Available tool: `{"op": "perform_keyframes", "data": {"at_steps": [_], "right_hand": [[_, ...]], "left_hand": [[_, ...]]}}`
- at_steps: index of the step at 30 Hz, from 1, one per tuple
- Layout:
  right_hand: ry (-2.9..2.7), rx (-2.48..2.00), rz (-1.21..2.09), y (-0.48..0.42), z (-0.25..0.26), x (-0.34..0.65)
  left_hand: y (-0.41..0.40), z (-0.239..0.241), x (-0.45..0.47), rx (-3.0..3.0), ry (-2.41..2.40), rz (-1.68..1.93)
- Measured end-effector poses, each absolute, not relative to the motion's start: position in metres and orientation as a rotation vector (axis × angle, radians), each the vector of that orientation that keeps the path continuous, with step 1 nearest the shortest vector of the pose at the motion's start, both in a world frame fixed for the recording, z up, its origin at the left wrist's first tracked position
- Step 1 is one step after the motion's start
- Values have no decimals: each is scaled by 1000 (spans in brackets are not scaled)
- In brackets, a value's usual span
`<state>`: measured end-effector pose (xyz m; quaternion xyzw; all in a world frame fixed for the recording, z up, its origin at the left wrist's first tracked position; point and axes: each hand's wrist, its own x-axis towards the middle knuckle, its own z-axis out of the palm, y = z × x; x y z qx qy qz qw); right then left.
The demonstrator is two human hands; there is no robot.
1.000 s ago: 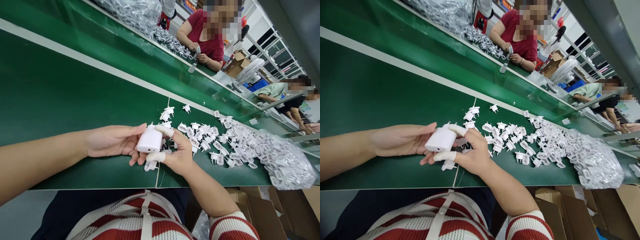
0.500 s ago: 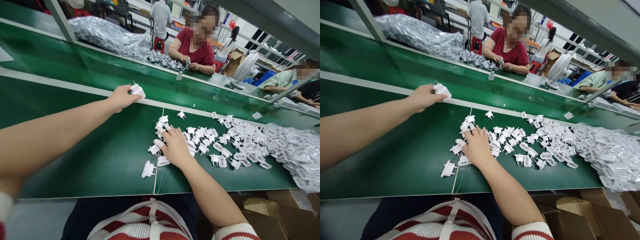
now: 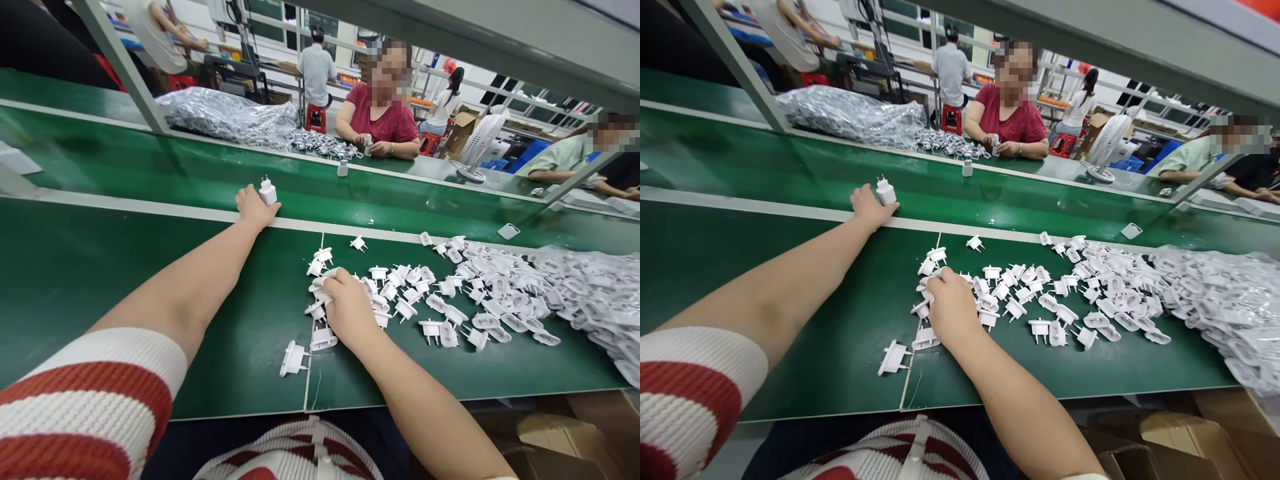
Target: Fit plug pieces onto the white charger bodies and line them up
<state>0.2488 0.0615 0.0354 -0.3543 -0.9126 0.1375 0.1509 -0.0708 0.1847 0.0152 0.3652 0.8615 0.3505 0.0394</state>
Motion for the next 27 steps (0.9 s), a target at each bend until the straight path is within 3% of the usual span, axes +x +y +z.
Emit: {"op": "perform_keyframes", "data": {"at_steps": [5, 13, 17, 20, 27], "right_hand": [[-2469, -942, 432, 61, 32, 248], [-2260, -934, 582, 60, 37, 251], [-1857, -832, 1051, 59, 43, 248], [-1577, -801, 1457, 59, 45, 243], [-1447, -774, 1639, 57, 46, 240]], "left_hand": [[153, 11, -54, 1321, 2575, 1123], [75, -5, 10, 1974, 1869, 1044], [46, -8, 38, 2036, 1630, 970], [27, -7, 49, 1902, 1613, 1107], [-1, 13, 53, 1445, 1226, 1437]]}}
